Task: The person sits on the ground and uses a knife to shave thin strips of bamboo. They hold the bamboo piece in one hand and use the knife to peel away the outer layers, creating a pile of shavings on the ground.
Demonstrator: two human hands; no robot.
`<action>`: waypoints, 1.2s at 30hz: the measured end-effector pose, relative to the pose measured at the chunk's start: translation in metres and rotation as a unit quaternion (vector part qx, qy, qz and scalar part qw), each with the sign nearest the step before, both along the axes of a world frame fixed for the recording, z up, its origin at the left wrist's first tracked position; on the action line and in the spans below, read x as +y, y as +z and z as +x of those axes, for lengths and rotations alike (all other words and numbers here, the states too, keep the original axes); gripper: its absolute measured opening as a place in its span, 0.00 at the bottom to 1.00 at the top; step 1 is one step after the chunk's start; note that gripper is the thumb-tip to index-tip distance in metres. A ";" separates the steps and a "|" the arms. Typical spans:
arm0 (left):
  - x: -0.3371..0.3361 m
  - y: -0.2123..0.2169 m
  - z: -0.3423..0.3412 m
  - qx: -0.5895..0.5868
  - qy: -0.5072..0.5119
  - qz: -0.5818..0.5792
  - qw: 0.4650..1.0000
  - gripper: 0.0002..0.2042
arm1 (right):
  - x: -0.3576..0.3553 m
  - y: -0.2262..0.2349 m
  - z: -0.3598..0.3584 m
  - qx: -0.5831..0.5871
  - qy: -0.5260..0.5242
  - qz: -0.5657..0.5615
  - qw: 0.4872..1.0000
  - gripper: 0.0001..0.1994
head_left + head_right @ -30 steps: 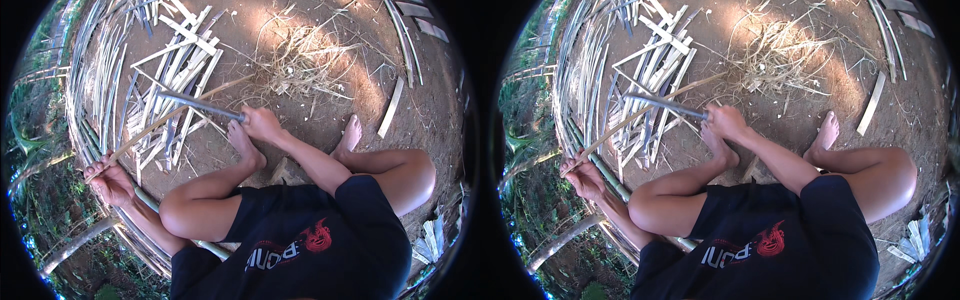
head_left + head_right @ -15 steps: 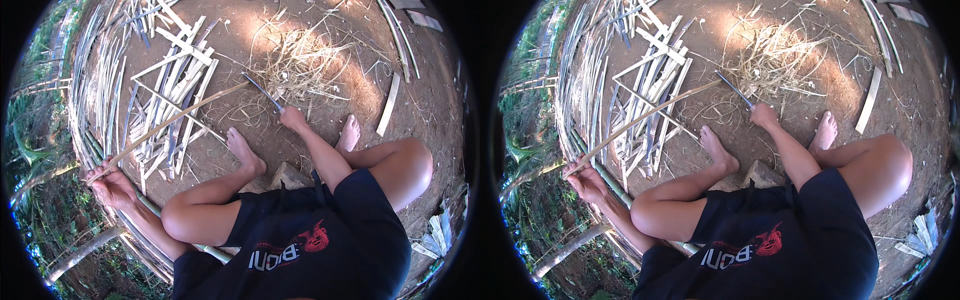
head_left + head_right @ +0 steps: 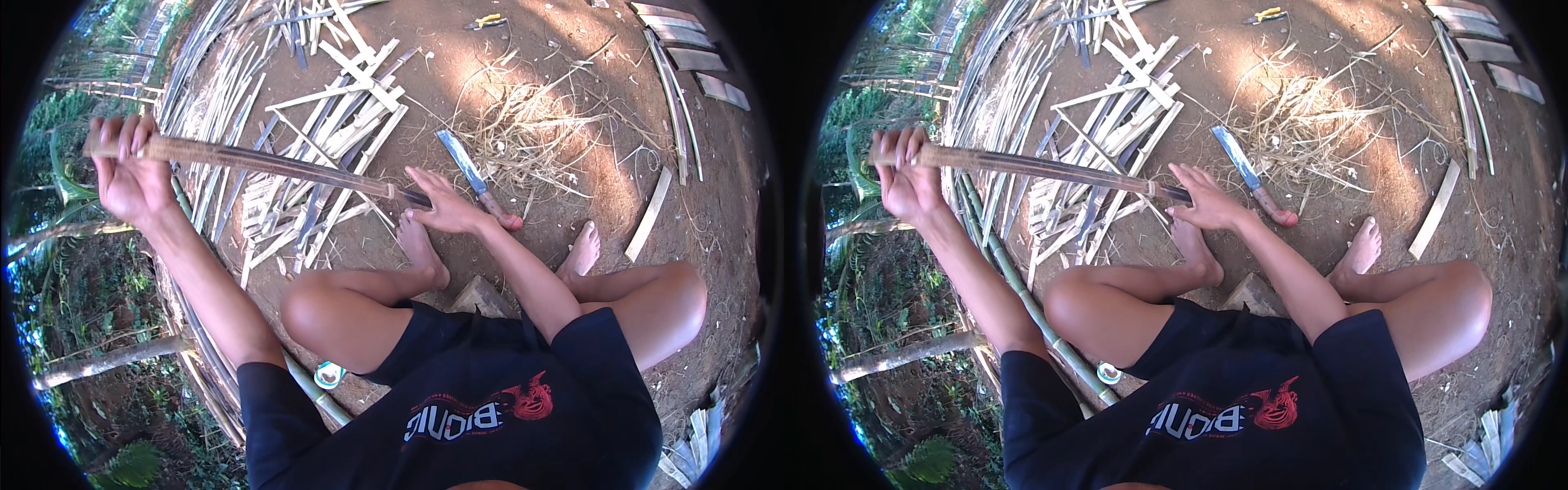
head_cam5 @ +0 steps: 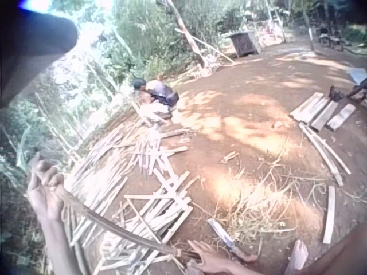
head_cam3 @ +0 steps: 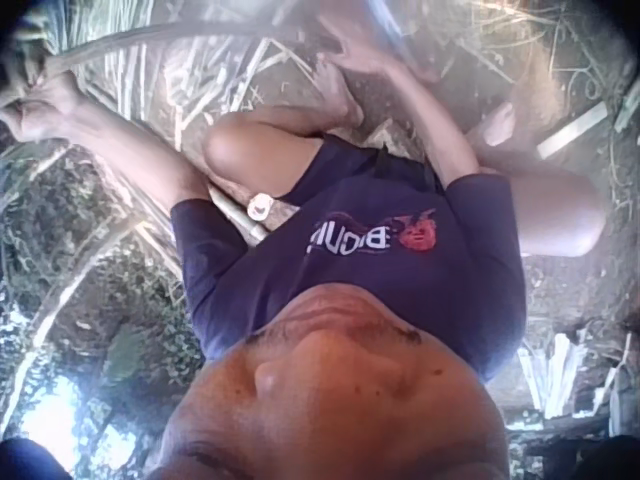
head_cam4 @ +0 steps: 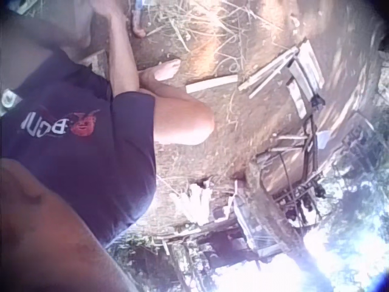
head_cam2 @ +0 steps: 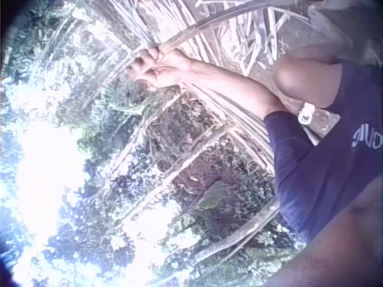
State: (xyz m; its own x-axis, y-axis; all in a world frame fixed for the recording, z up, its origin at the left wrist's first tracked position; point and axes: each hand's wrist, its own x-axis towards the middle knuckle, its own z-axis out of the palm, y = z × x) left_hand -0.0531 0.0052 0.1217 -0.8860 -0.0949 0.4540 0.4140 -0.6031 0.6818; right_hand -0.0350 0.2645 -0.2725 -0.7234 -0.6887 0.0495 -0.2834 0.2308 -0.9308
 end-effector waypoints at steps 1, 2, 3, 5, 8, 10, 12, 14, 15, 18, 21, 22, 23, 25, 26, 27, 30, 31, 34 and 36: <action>0.002 0.010 -0.015 0.008 -0.040 0.002 0.999 0.13 | 0.002 -0.007 0.003 -0.007 0.014 -0.018 1.000 0.34; -0.001 0.017 -0.029 0.013 -0.078 0.005 0.997 0.15 | 0.003 -0.010 0.008 -0.015 0.030 -0.036 0.999 0.32; -0.014 0.022 -0.045 0.017 -0.104 -0.011 0.994 0.18 | 0.004 0.002 0.013 -0.137 0.036 -0.060 0.988 0.22; -0.006 0.026 -0.075 -0.035 -0.021 -0.083 0.996 0.24 | 0.007 0.019 0.017 -0.136 0.041 -0.079 0.987 0.17; 0.057 -0.023 -0.109 -0.192 0.225 -0.287 0.911 0.31 | 0.022 0.031 0.016 -0.263 -0.020 -0.199 0.944 0.12; 0.081 -0.081 -0.084 -0.219 0.172 -0.455 0.846 0.34 | 0.029 0.041 0.014 -0.333 -0.058 -0.246 0.908 0.12; 0.102 -0.144 -0.038 -0.306 0.075 -0.589 0.744 0.34 | 0.039 0.050 0.007 -0.348 -0.101 -0.216 0.907 0.12; 0.126 -0.188 0.013 -0.373 -0.117 -0.716 0.578 0.34 | 0.038 0.045 0.006 -0.431 -0.133 -0.263 0.853 0.09; 0.126 -0.216 0.035 -0.364 -0.175 -0.697 0.592 0.33 | 0.033 0.038 0.006 -0.472 -0.152 -0.296 0.816 0.08; 0.163 -0.258 0.068 -0.455 -0.216 -0.591 0.630 0.26 | 0.028 0.007 0.002 -0.581 -0.203 -0.356 0.703 0.08; 0.184 -0.268 0.078 -0.533 -0.148 -0.487 0.676 0.19 | 0.022 -0.003 0.008 -0.604 -0.237 -0.352 0.675 0.10; 0.179 -0.275 0.082 -0.533 -0.139 -0.475 0.687 0.18 | 0.021 -0.006 0.008 -0.595 -0.229 -0.345 0.689 0.10; 0.163 -0.285 0.090 -0.538 -0.118 -0.463 0.695 0.17 | 0.012 0.001 0.009 -0.590 -0.208 -0.338 0.704 0.11; 0.149 -0.285 0.093 -0.536 -0.085 -0.438 0.717 0.13 | 0.008 -0.004 0.011 -0.567 -0.160 -0.316 0.744 0.14; 0.145 -0.279 0.087 -0.529 -0.077 -0.446 0.718 0.13 | 0.010 -0.019 0.007 -0.516 -0.199 -0.282 0.784 0.15; 0.141 -0.269 0.082 -0.524 -0.067 -0.451 0.719 0.13 | 0.014 -0.039 0.005 -0.464 -0.233 -0.243 0.819 0.17; 0.122 -0.230 0.073 -0.510 0.001 -0.456 0.729 0.16 | 0.055 -0.100 0.004 -0.167 -0.285 0.172 0.928 0.25; 0.114 -0.215 0.073 -0.511 0.016 -0.460 0.726 0.17 | 0.068 -0.118 0.018 -0.112 -0.299 0.229 0.919 0.26; 0.092 -0.180 0.085 -0.494 0.085 -0.471 0.726 0.14 | 0.072 -0.130 0.052 -0.008 -0.253 0.317 0.914 0.28; 0.084 -0.166 0.091 -0.480 0.119 -0.469 0.732 0.13 | 0.078 -0.142 0.045 0.004 -0.222 0.340 0.914 0.29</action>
State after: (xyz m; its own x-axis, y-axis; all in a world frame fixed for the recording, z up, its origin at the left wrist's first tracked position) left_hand 0.0377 0.0891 -0.0440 -0.8484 -0.3433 -0.4029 -0.5101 0.3270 0.7956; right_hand 0.0101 0.3429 -0.4144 -0.9405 -0.2006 -0.2744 -0.0271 0.8490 -0.5278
